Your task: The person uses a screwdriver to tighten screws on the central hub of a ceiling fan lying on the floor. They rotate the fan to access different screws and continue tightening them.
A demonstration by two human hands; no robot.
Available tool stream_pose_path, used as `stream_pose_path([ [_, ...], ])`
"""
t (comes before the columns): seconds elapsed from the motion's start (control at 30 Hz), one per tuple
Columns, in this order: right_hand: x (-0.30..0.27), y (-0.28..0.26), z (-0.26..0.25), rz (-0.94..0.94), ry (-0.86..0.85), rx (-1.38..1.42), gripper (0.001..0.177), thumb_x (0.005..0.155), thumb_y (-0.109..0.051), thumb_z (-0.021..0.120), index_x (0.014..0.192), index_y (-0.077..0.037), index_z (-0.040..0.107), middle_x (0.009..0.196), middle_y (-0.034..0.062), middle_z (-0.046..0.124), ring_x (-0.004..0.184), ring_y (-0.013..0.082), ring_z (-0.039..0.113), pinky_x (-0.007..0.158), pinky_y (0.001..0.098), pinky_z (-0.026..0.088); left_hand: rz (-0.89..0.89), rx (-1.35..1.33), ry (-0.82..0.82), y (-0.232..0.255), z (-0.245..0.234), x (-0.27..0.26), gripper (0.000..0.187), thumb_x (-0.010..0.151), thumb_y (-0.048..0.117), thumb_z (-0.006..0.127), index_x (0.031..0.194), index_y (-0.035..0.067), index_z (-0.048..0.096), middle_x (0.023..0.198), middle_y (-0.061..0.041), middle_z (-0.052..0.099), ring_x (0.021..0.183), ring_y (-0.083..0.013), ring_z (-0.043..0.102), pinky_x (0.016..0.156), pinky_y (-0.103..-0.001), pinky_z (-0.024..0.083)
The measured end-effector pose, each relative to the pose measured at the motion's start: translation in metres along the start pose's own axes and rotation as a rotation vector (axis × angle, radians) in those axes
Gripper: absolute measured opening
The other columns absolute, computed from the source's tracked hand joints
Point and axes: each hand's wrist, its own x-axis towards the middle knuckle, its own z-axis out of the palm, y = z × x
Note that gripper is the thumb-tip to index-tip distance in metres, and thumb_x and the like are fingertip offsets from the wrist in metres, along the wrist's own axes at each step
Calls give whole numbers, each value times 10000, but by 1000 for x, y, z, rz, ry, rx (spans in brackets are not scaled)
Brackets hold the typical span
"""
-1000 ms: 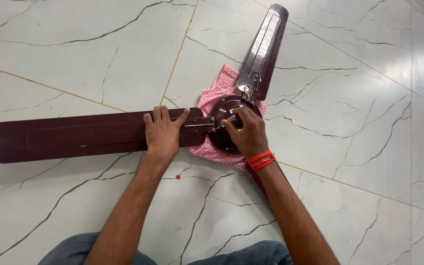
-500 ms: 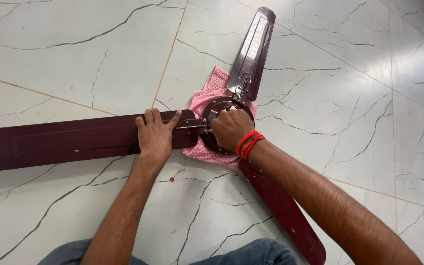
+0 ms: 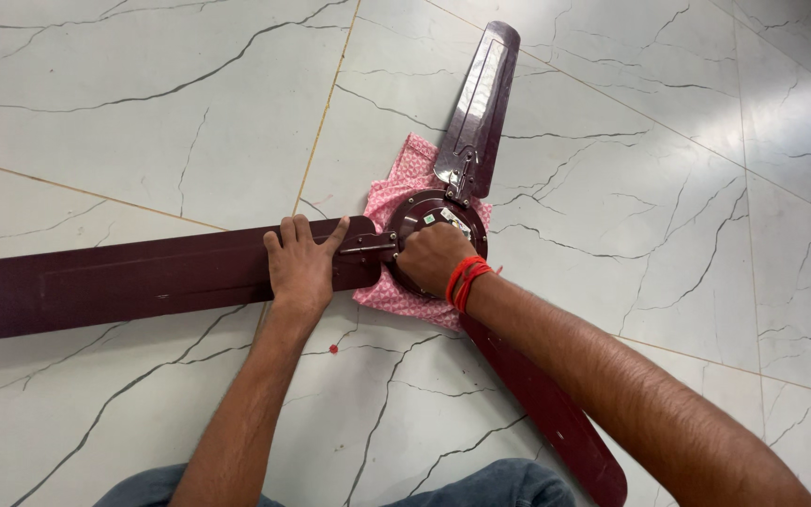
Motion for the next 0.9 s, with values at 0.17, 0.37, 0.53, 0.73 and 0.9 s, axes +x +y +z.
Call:
stream_pose_path([
  [0.17, 26, 19, -1, 458, -105, 667, 249, 839, -209, 684, 925, 18, 740, 851, 235, 705, 836, 393, 739, 751, 471, 615, -18, 33, 27, 4, -4, 0, 960, 823, 222, 776, 1602, 464, 270, 1387, -170, 430, 1301, -324, 353, 1036, -493, 325],
  [0.37, 20, 3, -5, 150, -4, 293, 186, 901, -154, 635, 922, -24, 766, 905, 206, 735, 853, 371, 751, 726, 464, 625, -19, 24, 27, 3, -8, -2, 967, 811, 232, 783, 1598, 469, 273, 1391, -168, 425, 1304, -324, 343, 1035, -496, 318],
  [0.53, 15, 4, 7, 25, 0, 67, 179, 939, -131, 615, 887, -33, 755, 888, 158, 738, 817, 312, 759, 668, 443, 625, -25, 24, 23, 5, -9, -3, 964, 813, 250, 786, 1602, 467, 276, 1402, -172, 425, 1305, -328, 347, 1042, -490, 315],
  [0.73, 49, 30, 19, 455, -282, 811, 285, 952, -223, 660, 878, 50, 693, 808, 221, 732, 822, 376, 748, 704, 467, 587, -21, 63, -10, 5, -12, -3, 973, 818, 269, 789, 1603, 467, 249, 1426, -192, 405, 1304, -327, 338, 1029, -477, 316],
  [0.9, 18, 28, 20, 433, -206, 945, 349, 953, -264, 633, 790, 17, 761, 746, 165, 759, 792, 310, 762, 800, 429, 565, -19, 28, -34, 4, -9, 1, 979, 829, 253, 787, 1606, 478, 236, 1423, -183, 408, 1312, -323, 339, 1036, -490, 320],
])
